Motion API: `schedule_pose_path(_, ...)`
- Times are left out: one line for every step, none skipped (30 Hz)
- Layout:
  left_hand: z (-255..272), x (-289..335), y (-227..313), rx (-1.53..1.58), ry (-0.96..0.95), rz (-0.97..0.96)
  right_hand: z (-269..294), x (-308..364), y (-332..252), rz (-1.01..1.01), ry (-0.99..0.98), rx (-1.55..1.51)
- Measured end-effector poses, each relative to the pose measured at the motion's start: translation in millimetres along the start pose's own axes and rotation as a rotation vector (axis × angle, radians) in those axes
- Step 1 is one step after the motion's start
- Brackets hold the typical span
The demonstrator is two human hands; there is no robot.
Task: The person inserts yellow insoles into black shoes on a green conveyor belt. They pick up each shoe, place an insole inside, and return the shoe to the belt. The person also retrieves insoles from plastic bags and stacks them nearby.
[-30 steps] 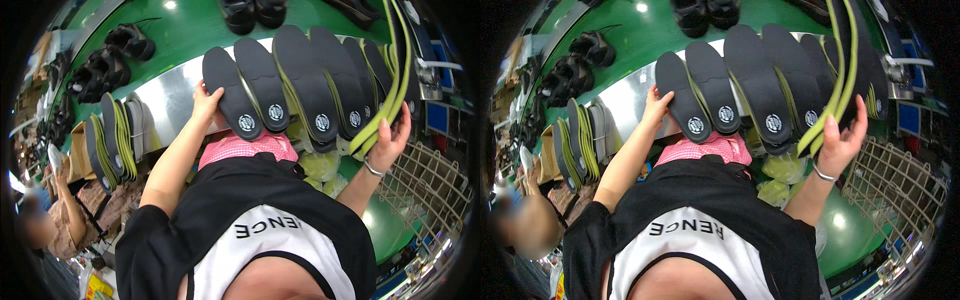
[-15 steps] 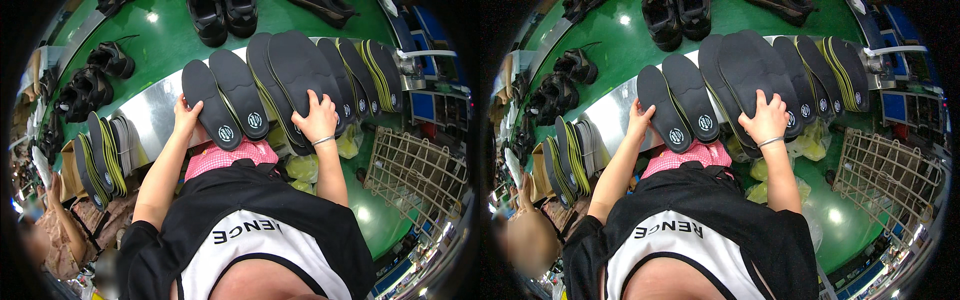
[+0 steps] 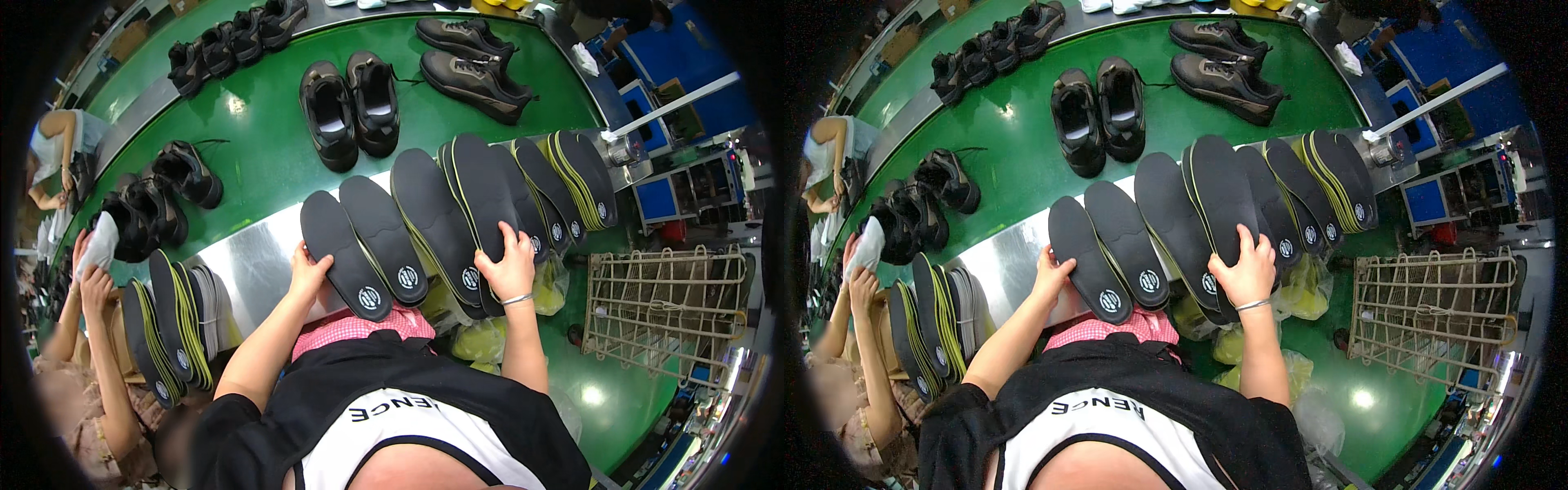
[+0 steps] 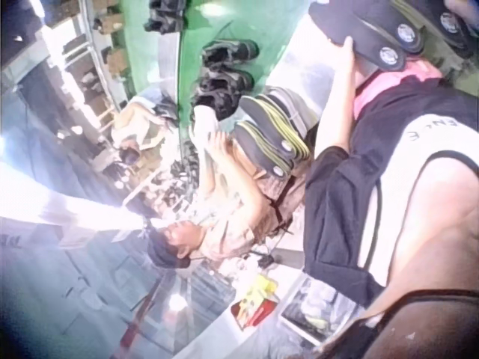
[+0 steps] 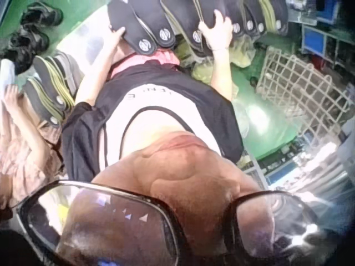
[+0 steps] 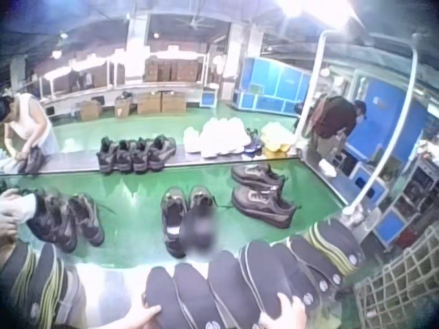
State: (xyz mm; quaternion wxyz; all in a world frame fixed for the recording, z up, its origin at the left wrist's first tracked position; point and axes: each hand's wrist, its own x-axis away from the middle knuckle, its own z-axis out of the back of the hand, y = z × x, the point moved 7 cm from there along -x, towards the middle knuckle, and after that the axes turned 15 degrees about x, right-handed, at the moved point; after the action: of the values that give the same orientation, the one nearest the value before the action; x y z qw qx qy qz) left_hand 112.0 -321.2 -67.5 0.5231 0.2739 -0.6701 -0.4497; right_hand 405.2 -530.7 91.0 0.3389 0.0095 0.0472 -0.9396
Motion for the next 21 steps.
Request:
schedule_pose_path(1, 1, 6, -0.104, -0.004, -0.104, -12, 3, 3, -0.041, -0.069, 0.078)
schedule_pose_path(5, 0, 4, -0.119, -0.030, -0.020, -30, 6, 7, -0.053, -0.172, 0.146)
schedule_pose_path(6, -5, 2, -0.136, -0.069, 0.067, -36, 10, 11, -0.074, -0.154, 0.172)
schedule_pose_path(6, -6, 9, -0.149, -0.096, 0.152, -37, 10, 11, -0.083, -0.135, 0.197)
schedule_pose_path(10, -8, 29, -0.301, -0.048, 0.120, -37, 10, 12, -0.098, -0.183, 0.150)
schedule_pose_path(10, -21, 48, -0.377, -0.059, -0.056, -39, 10, 15, -0.107, -0.251, 0.121)
schedule_pose_path(17, -31, 67, -0.447, -0.058, -0.225, -38, 10, 11, -0.102, -0.286, 0.171)
schedule_pose_path(18, -42, 86, -0.515, -0.058, -0.395, -36, 9, 7, -0.097, -0.322, 0.220)
schedule_pose_path(15, -56, 101, -0.419, -0.116, -0.412, -30, 7, 3, -0.080, -0.349, 0.239)
schedule_pose_path(9, -72, 122, -0.322, -0.168, -0.435, -19, 1, -1, -0.053, -0.346, 0.241)
schedule_pose_path(-4, -78, 148, -0.351, -0.188, -0.483, -8, -13, -5, 0.001, -0.228, 0.198)
schedule_pose_path(-24, -81, 174, -0.379, -0.219, -0.531, 3, -25, -6, 0.045, -0.110, 0.160)
schedule_pose_path(-42, -89, 192, -0.418, -0.236, -0.562, 13, -41, -6, 0.091, -0.021, 0.160)
schedule_pose_path(-62, -98, 205, -0.454, -0.258, -0.594, 22, -59, -8, 0.133, 0.068, 0.165)
schedule_pose_path(-81, -108, 212, -0.561, -0.261, -0.600, 29, -80, -11, 0.157, 0.114, 0.187)
schedule_pose_path(-97, -118, 220, -0.670, -0.253, -0.609, 35, -104, -15, 0.188, 0.163, 0.204)
schedule_pose_path(-110, -134, 219, -0.796, -0.231, -0.604, 34, -134, -18, 0.198, 0.198, 0.265)
schedule_pose_path(-128, -139, 223, -0.974, -0.208, -0.589, 32, -163, -15, 0.198, 0.226, 0.333)
schedule_pose_path(-140, -148, 222, -1.021, -0.232, -0.574, 28, -193, -13, 0.164, 0.198, 0.398)
schedule_pose_path(-151, -159, 221, -1.069, -0.257, -0.560, 24, -221, -11, 0.128, 0.169, 0.462)
schedule_pose_path(-159, -168, 218, -1.122, -0.296, -0.530, 20, -247, -10, 0.124, 0.181, 0.517)
